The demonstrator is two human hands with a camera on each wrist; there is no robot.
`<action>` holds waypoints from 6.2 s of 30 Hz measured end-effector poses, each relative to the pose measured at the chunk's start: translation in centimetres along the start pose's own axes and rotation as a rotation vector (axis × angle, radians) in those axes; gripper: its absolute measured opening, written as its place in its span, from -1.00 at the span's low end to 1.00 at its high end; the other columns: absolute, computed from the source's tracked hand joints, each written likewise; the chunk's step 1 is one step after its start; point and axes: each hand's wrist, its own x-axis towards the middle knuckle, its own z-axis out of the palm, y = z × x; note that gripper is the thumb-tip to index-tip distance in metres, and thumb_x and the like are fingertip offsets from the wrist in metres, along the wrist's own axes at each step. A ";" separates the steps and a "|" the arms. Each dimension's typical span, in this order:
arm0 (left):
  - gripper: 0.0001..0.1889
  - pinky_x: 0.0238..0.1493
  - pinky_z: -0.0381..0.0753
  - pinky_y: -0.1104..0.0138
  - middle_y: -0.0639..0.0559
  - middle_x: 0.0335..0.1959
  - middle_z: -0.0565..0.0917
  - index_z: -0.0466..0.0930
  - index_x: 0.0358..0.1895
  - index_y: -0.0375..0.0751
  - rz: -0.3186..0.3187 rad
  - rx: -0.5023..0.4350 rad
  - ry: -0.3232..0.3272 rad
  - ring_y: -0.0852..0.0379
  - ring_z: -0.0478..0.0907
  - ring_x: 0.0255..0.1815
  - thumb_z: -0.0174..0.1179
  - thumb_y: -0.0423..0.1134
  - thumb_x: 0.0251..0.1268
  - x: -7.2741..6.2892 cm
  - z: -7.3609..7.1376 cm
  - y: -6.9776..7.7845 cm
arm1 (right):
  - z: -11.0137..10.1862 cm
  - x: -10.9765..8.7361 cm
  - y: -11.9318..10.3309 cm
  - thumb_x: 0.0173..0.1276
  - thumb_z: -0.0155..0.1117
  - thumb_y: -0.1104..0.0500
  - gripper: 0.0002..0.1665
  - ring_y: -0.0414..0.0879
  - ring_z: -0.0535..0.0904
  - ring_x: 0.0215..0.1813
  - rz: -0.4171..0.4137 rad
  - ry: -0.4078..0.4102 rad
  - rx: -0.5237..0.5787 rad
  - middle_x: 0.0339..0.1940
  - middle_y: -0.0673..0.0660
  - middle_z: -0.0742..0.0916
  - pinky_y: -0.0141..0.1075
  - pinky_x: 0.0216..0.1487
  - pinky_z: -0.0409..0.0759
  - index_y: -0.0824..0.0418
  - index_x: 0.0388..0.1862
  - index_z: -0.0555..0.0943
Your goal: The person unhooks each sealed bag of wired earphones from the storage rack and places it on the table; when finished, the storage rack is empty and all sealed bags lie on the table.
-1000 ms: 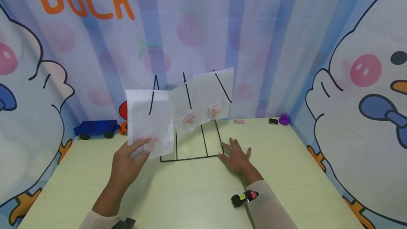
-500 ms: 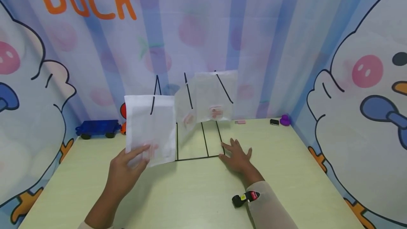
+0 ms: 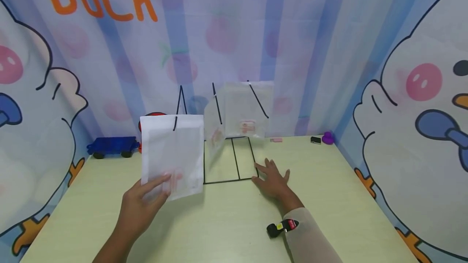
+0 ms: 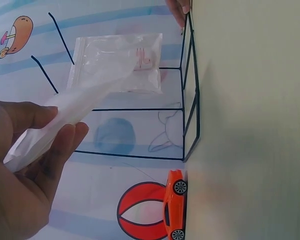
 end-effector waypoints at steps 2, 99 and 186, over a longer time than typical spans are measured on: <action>-0.52 0.10 0.44 0.76 -0.26 0.20 0.82 0.87 0.17 -0.06 0.011 -0.011 0.010 -0.29 0.74 0.24 0.60 -0.47 0.17 -0.3 0.0 -0.1 | 0.0 0.1 0.1 0.64 0.23 -0.16 -0.27 0.26 -0.11 0.89 -0.001 0.004 -0.004 0.86 0.27 0.16 0.62 0.62 -0.52 -0.08 0.71 0.42; -0.19 0.65 -0.21 -0.55 -0.34 0.82 -0.01 0.64 0.50 0.09 -0.798 -0.168 -0.501 -0.52 -0.23 0.81 0.67 0.11 0.12 1.2 -3.3 -12.5 | -0.2 -0.2 -0.2 0.65 0.23 -0.16 -0.28 0.27 -0.10 0.89 -0.003 0.007 -0.007 0.85 0.28 0.17 0.63 0.62 -0.51 -0.07 0.70 0.43; 0.12 0.45 0.07 -0.71 -0.55 0.72 0.10 0.31 0.70 -0.16 -0.277 0.741 -0.543 -0.76 0.02 0.62 0.15 0.62 0.32 2.0 -1.7 -8.7 | 0.1 -0.3 -0.1 0.65 0.22 -0.17 -0.28 0.26 -0.11 0.89 0.002 0.008 -0.012 0.86 0.26 0.17 0.62 0.62 -0.52 -0.08 0.70 0.44</action>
